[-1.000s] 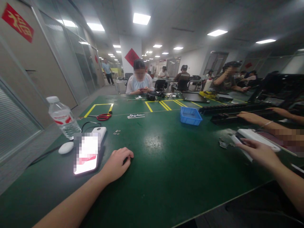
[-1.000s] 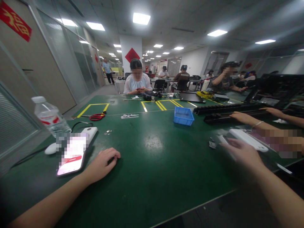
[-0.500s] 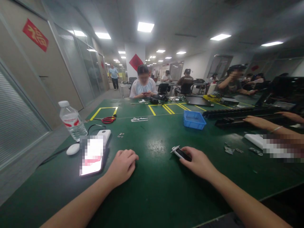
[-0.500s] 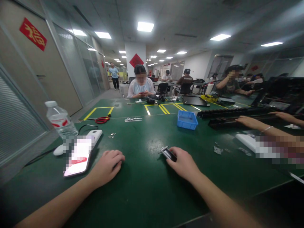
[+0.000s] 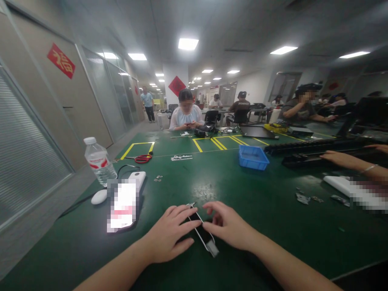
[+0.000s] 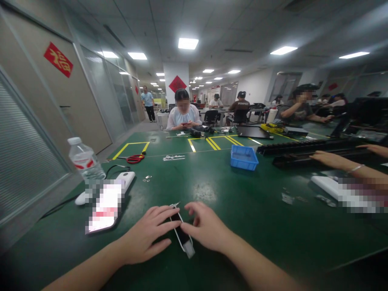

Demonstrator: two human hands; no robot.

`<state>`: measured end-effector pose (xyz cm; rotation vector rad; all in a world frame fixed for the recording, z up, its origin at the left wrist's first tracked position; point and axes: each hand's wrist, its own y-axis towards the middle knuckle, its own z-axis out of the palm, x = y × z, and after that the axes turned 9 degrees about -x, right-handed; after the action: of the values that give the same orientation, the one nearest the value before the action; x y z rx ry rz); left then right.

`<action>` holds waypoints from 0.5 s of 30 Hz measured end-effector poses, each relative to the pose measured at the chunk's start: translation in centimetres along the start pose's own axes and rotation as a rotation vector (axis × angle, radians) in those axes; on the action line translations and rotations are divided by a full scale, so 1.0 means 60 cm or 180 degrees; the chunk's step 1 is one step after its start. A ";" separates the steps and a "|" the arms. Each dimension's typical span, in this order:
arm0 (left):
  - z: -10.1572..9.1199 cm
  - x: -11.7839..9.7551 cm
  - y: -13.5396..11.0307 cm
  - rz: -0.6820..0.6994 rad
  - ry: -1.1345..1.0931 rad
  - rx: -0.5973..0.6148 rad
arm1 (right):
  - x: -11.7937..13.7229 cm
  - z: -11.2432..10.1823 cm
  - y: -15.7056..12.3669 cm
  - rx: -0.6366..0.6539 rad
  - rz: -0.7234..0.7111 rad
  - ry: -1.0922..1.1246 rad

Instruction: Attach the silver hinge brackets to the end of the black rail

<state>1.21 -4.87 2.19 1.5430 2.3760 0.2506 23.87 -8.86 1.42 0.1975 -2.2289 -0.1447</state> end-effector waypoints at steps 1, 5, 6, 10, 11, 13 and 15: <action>-0.001 0.000 0.001 0.0024 0.0017 0.0055 | -0.025 -0.028 -0.003 -0.0221 0.0042 -0.0051; 0.000 0.001 0.003 0.0112 0.0047 0.0090 | -0.181 -0.184 -0.023 -0.1888 0.0584 -0.1063; 0.000 0.001 0.003 0.0119 0.0043 0.0076 | -0.225 -0.226 -0.033 -0.2193 0.0810 -0.1484; 0.004 0.004 0.004 0.0147 0.0050 0.0015 | -0.362 -0.356 -0.083 -0.2111 0.1803 -0.2527; 0.005 0.005 0.004 0.0150 0.0062 0.0016 | -0.382 -0.375 -0.094 -0.2098 0.1908 -0.2545; 0.006 0.007 0.004 0.0150 0.0072 0.0010 | -0.405 -0.398 -0.110 -0.2056 0.2028 -0.2557; 0.007 0.008 0.003 0.0156 0.0048 -0.0029 | -0.416 -0.410 -0.115 -0.2065 0.2074 -0.2562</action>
<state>1.36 -4.36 1.77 1.6023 2.3473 0.2843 59.09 -11.68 -3.79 -1.0997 -2.7370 -0.6576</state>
